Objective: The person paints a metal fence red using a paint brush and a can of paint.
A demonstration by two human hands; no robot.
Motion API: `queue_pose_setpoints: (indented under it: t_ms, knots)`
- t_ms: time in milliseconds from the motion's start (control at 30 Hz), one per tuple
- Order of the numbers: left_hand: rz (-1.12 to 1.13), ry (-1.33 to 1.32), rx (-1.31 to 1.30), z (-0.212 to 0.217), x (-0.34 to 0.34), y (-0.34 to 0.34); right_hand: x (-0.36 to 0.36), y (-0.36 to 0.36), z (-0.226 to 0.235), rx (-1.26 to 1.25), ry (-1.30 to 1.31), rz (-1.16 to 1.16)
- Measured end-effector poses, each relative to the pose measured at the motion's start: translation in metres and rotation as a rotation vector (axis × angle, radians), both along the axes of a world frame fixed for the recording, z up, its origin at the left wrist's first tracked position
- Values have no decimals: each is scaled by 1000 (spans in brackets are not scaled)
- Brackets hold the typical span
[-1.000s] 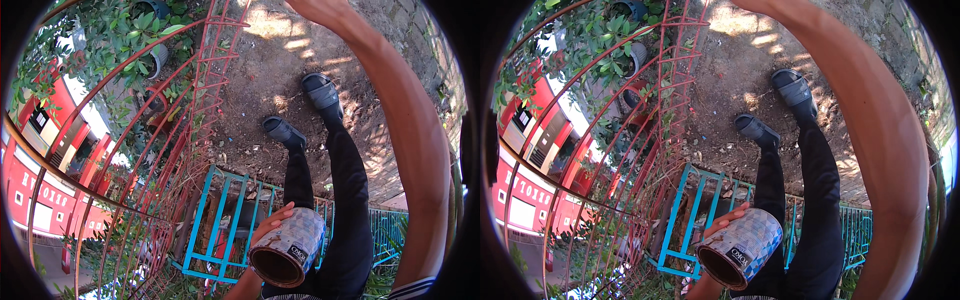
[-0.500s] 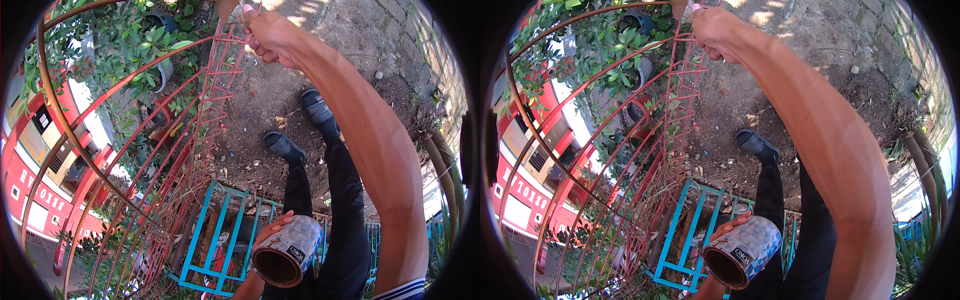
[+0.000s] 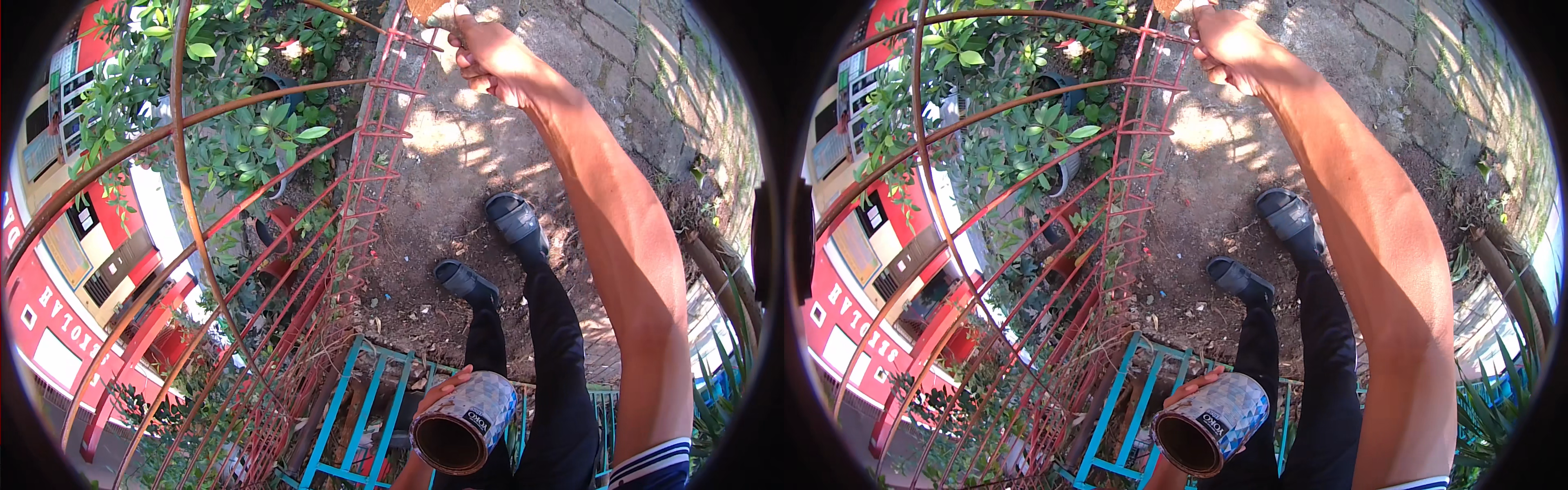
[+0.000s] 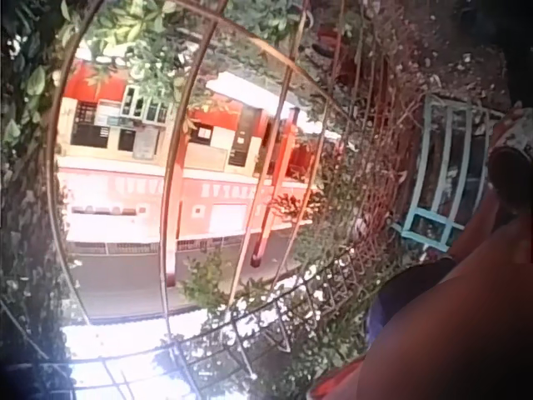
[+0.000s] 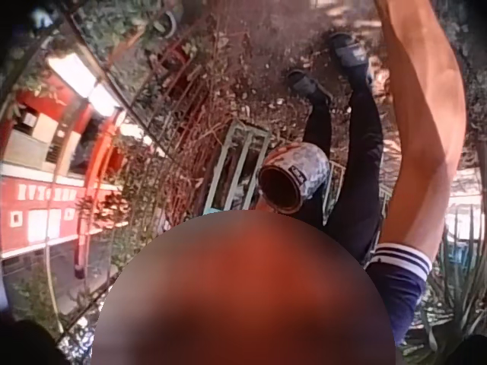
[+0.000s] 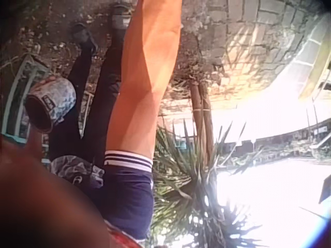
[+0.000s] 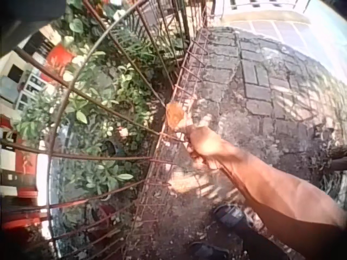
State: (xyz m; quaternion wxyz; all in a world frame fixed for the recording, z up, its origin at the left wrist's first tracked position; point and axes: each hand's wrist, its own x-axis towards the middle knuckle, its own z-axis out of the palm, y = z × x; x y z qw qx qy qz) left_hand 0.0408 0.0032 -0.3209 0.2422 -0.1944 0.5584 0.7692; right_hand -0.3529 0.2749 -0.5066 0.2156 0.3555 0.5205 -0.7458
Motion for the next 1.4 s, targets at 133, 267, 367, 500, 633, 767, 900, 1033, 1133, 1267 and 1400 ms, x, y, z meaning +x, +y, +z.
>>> queue_pose_setpoints:
  t_ms: [133,267,367,500,633,767,900,1033,1133,1267,1400]
  knots:
    - [-5,-32,39,-6,-1,10,-14,-8,-20,8,-15,61]
    - [-139,62,-77,3,-19,15,-8,-43,-10,-75,-103,153]
    - [-64,39,-41,7,-13,16,6,-50,-5,-161,-191,374]
    - [-53,82,10,1,-10,16,37,-51,2,-146,-233,356]
    - [-17,83,19,9,-13,15,58,-55,12,-144,-199,192]
    - [-38,90,-5,12,-10,13,81,-71,-2,406,34,491]
    - [-41,70,-24,8,2,5,98,-107,-3,504,135,714]
    - [-37,91,-50,8,7,6,95,-141,-36,539,168,456]
    - [18,-12,37,3,25,-2,112,-162,-56,741,365,483]
    - [24,9,-20,6,33,-7,128,-172,-51,708,378,440]
    - [27,-16,17,3,45,-15,141,-163,-56,777,366,564]
